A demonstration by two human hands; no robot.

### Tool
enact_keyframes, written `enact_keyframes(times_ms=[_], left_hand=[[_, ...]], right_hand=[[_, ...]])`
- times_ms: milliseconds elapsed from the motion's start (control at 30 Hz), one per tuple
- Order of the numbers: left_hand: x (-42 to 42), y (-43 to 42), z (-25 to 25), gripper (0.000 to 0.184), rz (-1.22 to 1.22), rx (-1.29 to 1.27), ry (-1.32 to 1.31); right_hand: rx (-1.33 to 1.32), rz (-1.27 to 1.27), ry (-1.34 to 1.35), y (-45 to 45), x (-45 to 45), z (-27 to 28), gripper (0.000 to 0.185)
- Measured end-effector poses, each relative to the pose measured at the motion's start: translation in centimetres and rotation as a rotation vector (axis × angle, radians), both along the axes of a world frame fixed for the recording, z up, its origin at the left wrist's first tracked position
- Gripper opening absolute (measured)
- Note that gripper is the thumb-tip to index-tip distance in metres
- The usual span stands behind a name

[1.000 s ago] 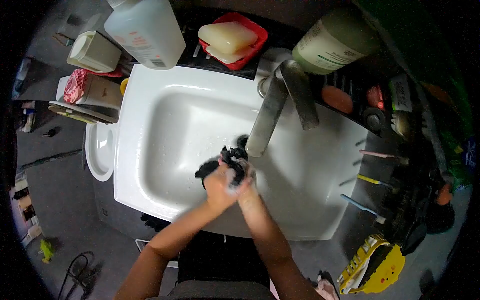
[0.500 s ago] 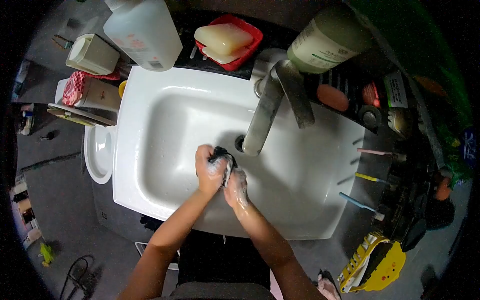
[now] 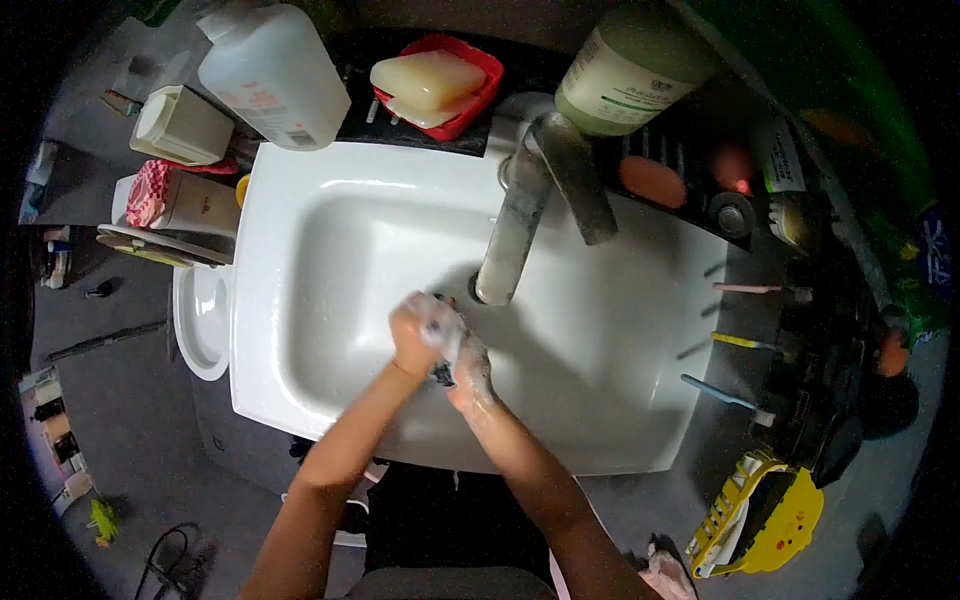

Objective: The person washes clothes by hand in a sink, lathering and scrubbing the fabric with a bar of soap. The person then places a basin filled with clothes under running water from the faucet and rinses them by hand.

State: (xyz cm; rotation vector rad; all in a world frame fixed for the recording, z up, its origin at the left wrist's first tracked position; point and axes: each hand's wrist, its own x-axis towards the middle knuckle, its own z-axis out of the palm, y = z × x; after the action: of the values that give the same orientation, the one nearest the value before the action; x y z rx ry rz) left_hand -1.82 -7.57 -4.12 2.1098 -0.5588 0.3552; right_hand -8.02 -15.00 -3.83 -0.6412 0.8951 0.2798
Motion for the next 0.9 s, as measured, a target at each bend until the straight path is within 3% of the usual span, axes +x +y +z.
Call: enact_keyframes(times_ms=[100, 133, 200, 267, 300, 333, 433, 500, 533, 567, 633, 667, 700, 767, 800, 900], left_hand=[[-0.9, -0.5, 0.8, 0.016, 0.018, -0.061, 0.008], [-2.3, -1.0, 2.1, 0.016, -0.032, -0.084, 0.015], [-4.4, -2.5, 2.7, 0.018, -0.102, -0.186, -0.037], [-3.3, -1.5, 1.4, 0.018, -0.015, -0.017, 0.045], [-2.3, -0.8, 0.9, 0.019, 0.032, 0.064, 0.087], [-1.2, -0.2, 1.1, 0.018, 0.083, 0.111, 0.19], [1.3, 2.1, 1.4, 0.036, 0.054, 0.082, 0.736], [1.9, 4.4, 1.3, 0.053, -0.345, -0.154, 1.422], [1.3, 4.8, 1.8, 0.066, -0.431, -0.078, 1.44], [1.2, 5.3, 2.5, 0.055, -0.524, 0.125, 1.424], [1.0, 5.0, 2.6, 0.036, -0.781, 0.21, 1.362], [0.0, 4.7, 2.4, 0.018, -0.585, -0.165, 1.379], [0.4, 4.5, 2.9, 0.012, -0.444, -0.347, 1.418], [0.8, 3.6, 4.0, 0.012, -0.098, -0.843, 1.54], [1.2, 2.6, 5.4, 0.014, -0.099, -1.02, 1.499], [-1.6, 0.4, 3.5, 0.006, -0.027, -0.697, 1.046]], right_hand=[[-0.107, -0.116, -0.058, -0.3, -0.4, -0.6, 0.047], [-0.59, 0.299, -0.102, -1.3, -0.7, -1.9, 0.048], [-1.299, 0.619, -0.37, -3.4, -2.5, -7.6, 0.045], [-0.884, 0.222, -0.394, -2.5, -2.8, -7.8, 0.043], [-0.246, -0.036, -0.175, -1.2, -1.8, -3.4, 0.049], [-0.141, 0.021, 0.133, -1.1, 0.9, 4.0, 0.046], [0.016, -0.017, 0.034, -2.8, 0.7, 5.2, 0.044], [-0.001, -0.152, -0.024, -5.0, 1.4, 4.4, 0.041], [-0.081, -0.164, -0.064, -5.6, 1.9, 5.0, 0.039], [-0.16, -0.174, -0.105, -6.1, 2.1, 5.3, 0.037], [-0.226, -0.147, -0.179, -6.2, 1.8, 5.3, 0.03], [-0.23, -0.136, -0.201, -6.0, 1.6, 5.5, 0.028], [-0.235, -0.126, -0.226, -5.9, 1.4, 5.6, 0.027], [-0.141, -0.217, -0.188, -5.6, 1.0, 5.1, 0.022], [-0.114, -0.255, -0.184, -5.3, 0.8, 4.1, 0.022], [-0.067, -0.256, -0.09, -4.1, 0.3, 0.5, 0.017]])
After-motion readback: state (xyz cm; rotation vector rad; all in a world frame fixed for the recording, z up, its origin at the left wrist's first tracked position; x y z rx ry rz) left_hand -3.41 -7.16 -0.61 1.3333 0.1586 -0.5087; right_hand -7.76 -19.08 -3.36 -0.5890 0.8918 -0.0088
